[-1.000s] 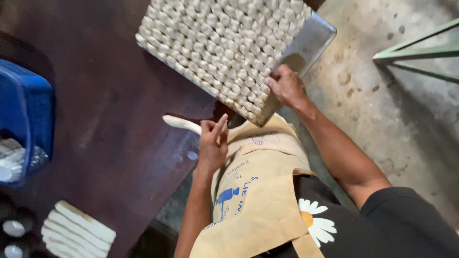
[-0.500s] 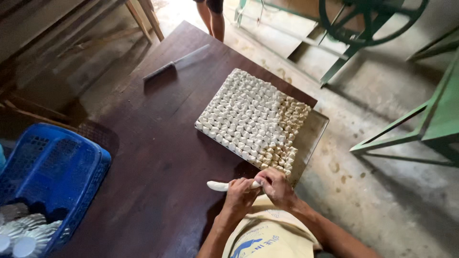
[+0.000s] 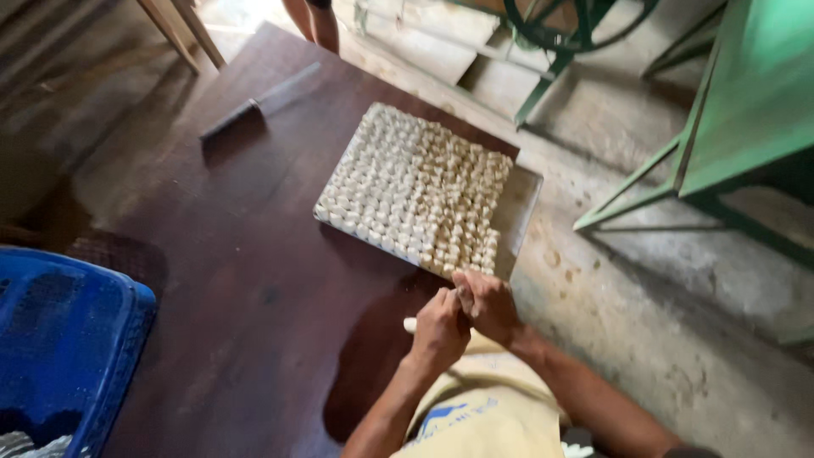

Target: The person prepares small pieces of dough by pulling and rolling a long strand of dough on a wooden table and then placing the individual pieces into a metal tray.

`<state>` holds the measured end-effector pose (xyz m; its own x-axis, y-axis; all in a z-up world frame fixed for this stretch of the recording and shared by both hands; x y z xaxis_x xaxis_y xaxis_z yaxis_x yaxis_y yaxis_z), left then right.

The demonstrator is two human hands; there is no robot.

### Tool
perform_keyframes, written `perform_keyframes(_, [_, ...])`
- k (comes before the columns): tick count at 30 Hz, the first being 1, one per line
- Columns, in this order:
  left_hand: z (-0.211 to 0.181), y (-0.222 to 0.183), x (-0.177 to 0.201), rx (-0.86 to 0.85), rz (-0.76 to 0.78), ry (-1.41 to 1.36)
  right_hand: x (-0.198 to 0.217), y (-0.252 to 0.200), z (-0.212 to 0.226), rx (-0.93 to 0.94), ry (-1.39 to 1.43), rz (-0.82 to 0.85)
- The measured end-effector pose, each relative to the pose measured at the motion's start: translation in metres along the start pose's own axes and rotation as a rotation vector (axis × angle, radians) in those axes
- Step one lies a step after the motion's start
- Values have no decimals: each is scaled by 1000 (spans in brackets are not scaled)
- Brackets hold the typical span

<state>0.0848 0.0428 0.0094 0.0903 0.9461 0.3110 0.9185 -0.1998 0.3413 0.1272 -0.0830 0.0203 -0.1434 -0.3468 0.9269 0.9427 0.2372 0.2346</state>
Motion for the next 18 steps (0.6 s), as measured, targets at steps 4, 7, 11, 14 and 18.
perform_keyframes(4, [-59, 12, 45, -78, 58, -123, -70, -23, -112, -39, -623, -432])
perform_keyframes(7, [-140, 33, 133, -22, 31, -67, -81, 3, -213, -228, -900, -421])
perform_keyframes(11, [-98, 0, 219, 165, -558, -307, -77, 55, -274, -477, 255, 462])
perform_keyframes(14, [-118, 23, 191, 152, -550, -409, -79, 71, -237, -495, 376, 541])
perform_keyframes(18, [-65, 35, 126, 371, -448, -167, -118, 84, -242, -376, 349, 504])
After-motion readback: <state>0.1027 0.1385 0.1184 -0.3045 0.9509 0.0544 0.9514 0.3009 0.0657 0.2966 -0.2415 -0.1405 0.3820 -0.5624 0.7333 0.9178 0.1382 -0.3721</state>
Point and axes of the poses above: each hand's wrist, its own y-axis towards the middle knuckle, its own x-axis out of the back of the hand, z = x × y, the point moved 8 cm from there along y, towards the middle knuckle, and after that the axes turned 9 degrees about -y, right-handed, at the moved point
